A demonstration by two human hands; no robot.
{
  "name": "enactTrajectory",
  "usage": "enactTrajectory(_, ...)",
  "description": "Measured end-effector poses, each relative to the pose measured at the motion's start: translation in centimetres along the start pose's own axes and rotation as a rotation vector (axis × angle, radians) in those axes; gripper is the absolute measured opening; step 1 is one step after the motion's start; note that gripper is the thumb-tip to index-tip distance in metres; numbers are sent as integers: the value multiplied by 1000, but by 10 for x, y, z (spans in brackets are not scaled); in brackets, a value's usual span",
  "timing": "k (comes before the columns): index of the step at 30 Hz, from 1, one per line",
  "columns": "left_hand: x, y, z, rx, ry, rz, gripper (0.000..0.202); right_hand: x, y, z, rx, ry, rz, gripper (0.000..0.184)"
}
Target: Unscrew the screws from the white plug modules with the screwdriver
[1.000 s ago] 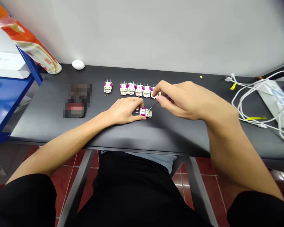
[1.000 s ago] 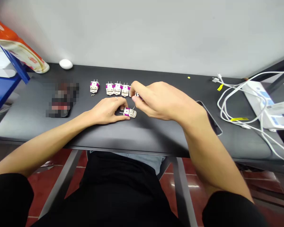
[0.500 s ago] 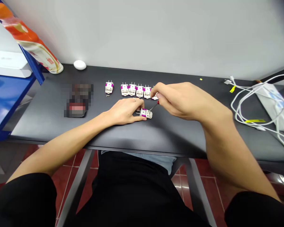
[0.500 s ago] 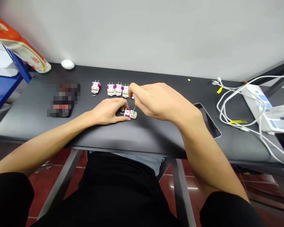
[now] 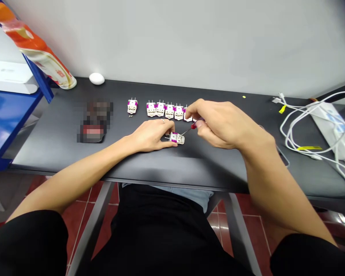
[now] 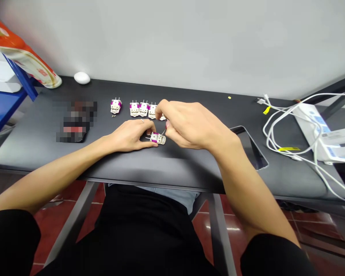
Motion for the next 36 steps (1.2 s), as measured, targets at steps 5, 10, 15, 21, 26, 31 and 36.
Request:
enactTrajectory(5, 0, 1, -1, -10, -9, -6, 41, -6, -6, -9, -28, 12, -87, 31)
enactTrajectory(10, 0, 1, -1, -1, -1, 7, 41, -13, -10, -16, 4, -101, -108, 26)
enactTrajectory(15, 1, 3, -1, -29, -15, -9, 42, -15, -11, -14, 97, -140, -50, 30)
enactTrajectory(21, 1, 4, 0, -42, -28, -13, 41, -16, -15, -17, 81, -121, -105, 27)
enactTrajectory(26, 0, 4, 0, -34, -31, -5, 40, -18, -18, -19, 88, -129, -150, 29)
enactTrajectory(31, 1, 4, 0, -34, -25, -2, 41, -18, -18, -18, 176, -92, -136, 32)
enactTrajectory(36, 1, 4, 0, -33, -23, 7, 40, -20, -18, -16, 188, -97, -126, 29)
Point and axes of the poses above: each hand's wrist, its own x-axis towards the middle knuckle, its own z-axis out of the back of the hand, y = z × x, the point moved 6 cm from there along x, towards the middle knuckle
